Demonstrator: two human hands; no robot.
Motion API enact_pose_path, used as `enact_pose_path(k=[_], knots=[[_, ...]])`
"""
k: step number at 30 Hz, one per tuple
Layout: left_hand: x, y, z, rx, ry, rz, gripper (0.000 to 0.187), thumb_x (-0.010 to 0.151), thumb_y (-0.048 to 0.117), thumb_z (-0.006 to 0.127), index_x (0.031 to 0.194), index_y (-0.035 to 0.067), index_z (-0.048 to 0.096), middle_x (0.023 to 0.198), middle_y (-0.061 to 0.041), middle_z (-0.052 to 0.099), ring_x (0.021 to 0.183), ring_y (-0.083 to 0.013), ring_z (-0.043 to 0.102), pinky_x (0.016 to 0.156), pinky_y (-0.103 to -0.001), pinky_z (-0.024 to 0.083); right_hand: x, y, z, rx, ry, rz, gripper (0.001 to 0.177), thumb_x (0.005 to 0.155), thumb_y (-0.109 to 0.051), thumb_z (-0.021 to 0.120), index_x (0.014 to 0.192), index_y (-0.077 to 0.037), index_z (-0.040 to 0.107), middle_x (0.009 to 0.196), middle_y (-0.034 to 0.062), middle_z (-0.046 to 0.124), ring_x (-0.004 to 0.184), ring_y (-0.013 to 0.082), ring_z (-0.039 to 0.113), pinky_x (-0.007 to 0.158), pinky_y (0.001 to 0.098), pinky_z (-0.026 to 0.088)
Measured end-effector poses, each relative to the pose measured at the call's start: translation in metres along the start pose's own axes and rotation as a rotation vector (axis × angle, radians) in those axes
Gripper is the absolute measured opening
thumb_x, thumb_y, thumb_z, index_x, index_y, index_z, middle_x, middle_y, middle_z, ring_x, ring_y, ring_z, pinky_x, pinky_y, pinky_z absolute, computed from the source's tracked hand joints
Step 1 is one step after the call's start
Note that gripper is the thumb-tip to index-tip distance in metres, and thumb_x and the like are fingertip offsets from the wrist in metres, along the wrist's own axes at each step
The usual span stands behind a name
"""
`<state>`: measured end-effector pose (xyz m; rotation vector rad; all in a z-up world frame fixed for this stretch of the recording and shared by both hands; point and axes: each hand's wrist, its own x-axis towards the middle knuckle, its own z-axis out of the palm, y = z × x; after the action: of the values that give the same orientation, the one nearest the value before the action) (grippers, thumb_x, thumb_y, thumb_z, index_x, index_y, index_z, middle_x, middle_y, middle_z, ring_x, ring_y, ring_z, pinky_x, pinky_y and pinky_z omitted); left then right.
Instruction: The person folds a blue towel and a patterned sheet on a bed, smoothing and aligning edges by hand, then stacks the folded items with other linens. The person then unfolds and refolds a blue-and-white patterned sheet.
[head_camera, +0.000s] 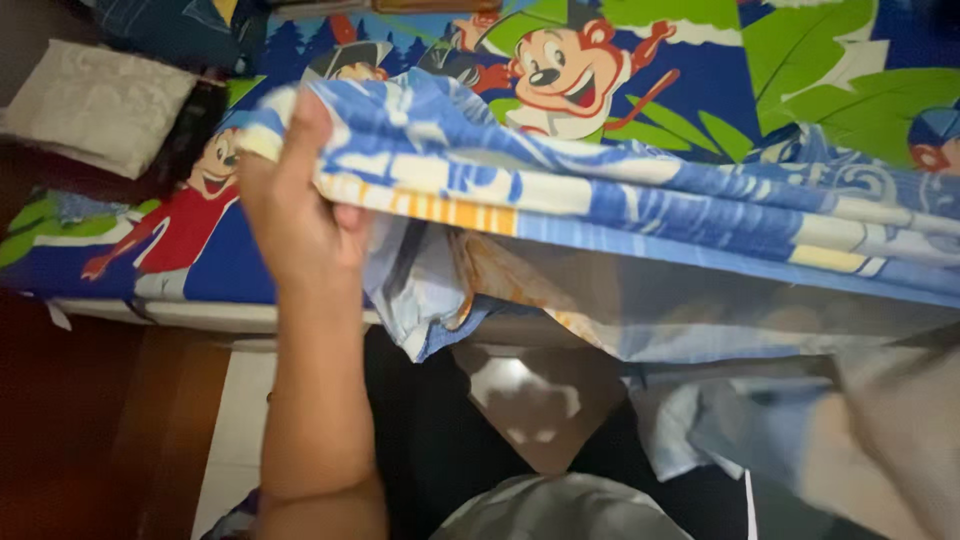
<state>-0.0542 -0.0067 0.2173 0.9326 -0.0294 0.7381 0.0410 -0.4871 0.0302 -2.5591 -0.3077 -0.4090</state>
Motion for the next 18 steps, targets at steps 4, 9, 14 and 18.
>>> enact_pose_path(k=[4, 9, 14, 18], knots=[[0.036, 0.007, -0.023, -0.026, -0.065, 0.182, 0.021, 0.109, 0.012, 0.078, 0.113, -0.002, 0.062, 0.085, -0.008, 0.064, 0.054, -0.0099, 0.058, 0.042, -0.023, 0.037, 0.004, -0.017, 0.022, 0.161, -0.102, 0.069, 0.022, 0.093, -0.017, 0.071, 0.111, -0.005, 0.068, 0.106, 0.0111, 0.069, 0.093, 0.0248, 0.068, 0.082, 0.0370, 0.056], [0.069, -0.049, -0.066, -0.146, 0.308, 0.112, 0.038, 0.097, 0.022, 0.075, 0.127, 0.008, 0.055, 0.112, -0.015, 0.078, 0.099, -0.0274, 0.081, 0.092, -0.044, 0.067, -0.002, -0.016, 0.019, 0.485, -0.112, 0.302, 0.025, 0.097, -0.024, 0.067, 0.114, -0.005, 0.068, 0.104, 0.0101, 0.071, 0.090, 0.0228, 0.070, 0.080, 0.0359, 0.057], [-0.051, -0.199, -0.089, -0.020, -0.024, -0.573, 0.027, 0.103, 0.048, 0.061, 0.106, 0.021, 0.057, 0.099, 0.003, 0.065, 0.091, -0.0126, 0.065, 0.073, -0.030, 0.054, -0.017, -0.006, 0.008, 0.901, -0.095, 0.665, 0.030, 0.101, -0.030, 0.062, 0.117, -0.006, 0.069, 0.102, 0.0092, 0.073, 0.087, 0.0208, 0.071, 0.078, 0.0349, 0.058], [-0.159, -0.251, -0.042, 0.569, -0.343, -0.363, 0.031, 0.100, 0.027, 0.073, 0.122, 0.007, 0.065, 0.105, 0.000, 0.068, 0.096, -0.0122, 0.065, 0.086, -0.029, 0.056, -0.032, -0.012, -0.011, 1.217, -0.130, 0.962, 0.035, 0.104, -0.036, 0.059, 0.119, -0.006, 0.069, 0.101, 0.0084, 0.074, 0.084, 0.0192, 0.072, 0.076, 0.0340, 0.059]])
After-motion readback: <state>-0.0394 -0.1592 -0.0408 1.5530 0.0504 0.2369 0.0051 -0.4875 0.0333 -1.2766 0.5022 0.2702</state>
